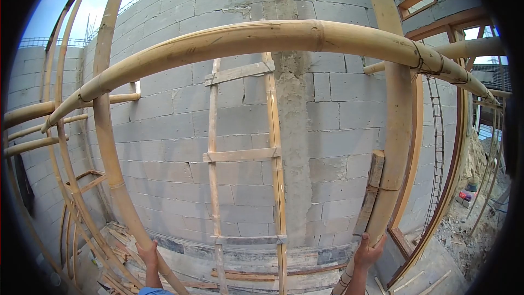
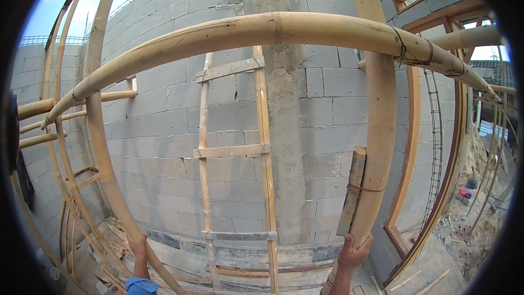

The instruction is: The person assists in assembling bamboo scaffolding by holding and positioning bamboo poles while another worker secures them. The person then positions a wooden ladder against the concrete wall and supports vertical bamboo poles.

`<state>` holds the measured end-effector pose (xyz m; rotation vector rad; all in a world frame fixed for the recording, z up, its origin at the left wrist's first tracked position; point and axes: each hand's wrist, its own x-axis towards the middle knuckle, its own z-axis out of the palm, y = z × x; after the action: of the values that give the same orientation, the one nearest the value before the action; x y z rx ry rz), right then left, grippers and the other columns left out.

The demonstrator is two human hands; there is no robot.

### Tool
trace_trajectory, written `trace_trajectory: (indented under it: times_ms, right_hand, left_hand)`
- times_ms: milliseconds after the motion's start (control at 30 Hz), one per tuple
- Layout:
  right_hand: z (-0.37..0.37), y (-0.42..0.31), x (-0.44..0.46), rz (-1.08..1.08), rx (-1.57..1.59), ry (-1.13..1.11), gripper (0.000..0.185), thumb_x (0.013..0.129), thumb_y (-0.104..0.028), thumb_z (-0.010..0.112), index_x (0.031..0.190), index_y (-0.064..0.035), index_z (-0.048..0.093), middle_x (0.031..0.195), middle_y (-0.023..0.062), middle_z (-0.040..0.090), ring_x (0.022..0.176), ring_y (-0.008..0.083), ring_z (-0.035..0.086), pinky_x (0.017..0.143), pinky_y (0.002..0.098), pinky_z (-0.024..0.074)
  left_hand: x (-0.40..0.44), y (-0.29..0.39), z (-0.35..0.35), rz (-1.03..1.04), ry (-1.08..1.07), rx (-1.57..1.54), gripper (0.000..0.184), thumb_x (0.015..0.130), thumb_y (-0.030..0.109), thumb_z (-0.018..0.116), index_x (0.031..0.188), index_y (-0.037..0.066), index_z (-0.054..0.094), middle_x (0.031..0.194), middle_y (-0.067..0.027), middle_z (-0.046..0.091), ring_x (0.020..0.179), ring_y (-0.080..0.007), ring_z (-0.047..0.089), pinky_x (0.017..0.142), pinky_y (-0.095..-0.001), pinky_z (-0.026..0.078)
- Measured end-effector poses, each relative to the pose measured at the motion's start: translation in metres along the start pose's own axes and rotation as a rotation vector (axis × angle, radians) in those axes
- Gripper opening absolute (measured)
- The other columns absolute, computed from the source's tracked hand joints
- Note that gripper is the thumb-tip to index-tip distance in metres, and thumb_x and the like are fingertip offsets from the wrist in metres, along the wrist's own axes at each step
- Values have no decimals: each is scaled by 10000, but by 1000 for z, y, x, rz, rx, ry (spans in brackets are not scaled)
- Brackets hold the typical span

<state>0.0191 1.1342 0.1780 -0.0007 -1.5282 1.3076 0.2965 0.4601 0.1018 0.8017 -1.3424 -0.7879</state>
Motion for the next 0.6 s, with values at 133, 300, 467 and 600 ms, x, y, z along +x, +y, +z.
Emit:
trace_trajectory:
  times_ms: [133, 300, 467, 600]
  right_hand:
    - [1, -5, 0, 7, 29, 6, 789, 890, -659, 706, 1265, 21, 567, 1021, 183, 678, 937, 330, 692, 812, 414, 541]
    - [-1, -8, 0, 5, -2, 3, 789, 890, -665, 701, 1265, 16, 570, 1019, 184, 684, 933, 328, 699, 802, 412, 544]
    - [1, -4, 0, -26, -1, 33, 788, 891, -667, 698, 1263, 17, 572, 997, 183, 688, 914, 333, 704, 791, 414, 546]
    - [1, -7, 1, -33, -14, 29, 789, 894, -671, 692, 1261, 17, 571, 994, 184, 690, 913, 332, 704, 787, 418, 545]
  left_hand:
    - [1, -5, -1, -25, -5, 43, 558, 732, 137, 869, 1153, 30, 519, 1018, -141, 633, 920, -296, 640, 855, -413, 517]
    - [-3, 9, -1, -12, -8, 0, 549, 732, 145, 867, 1139, 32, 516, 1008, -142, 634, 921, -299, 640, 853, -416, 516]
    - [-6, 14, -1, -7, -15, -51, 555, 741, 155, 871, 1145, 28, 513, 1014, -143, 633, 920, -303, 635, 851, -416, 515]
    - [-8, 15, -3, -21, -18, -24, 573, 742, 156, 881, 1164, 26, 517, 1031, -143, 635, 926, -295, 631, 856, -409, 513]
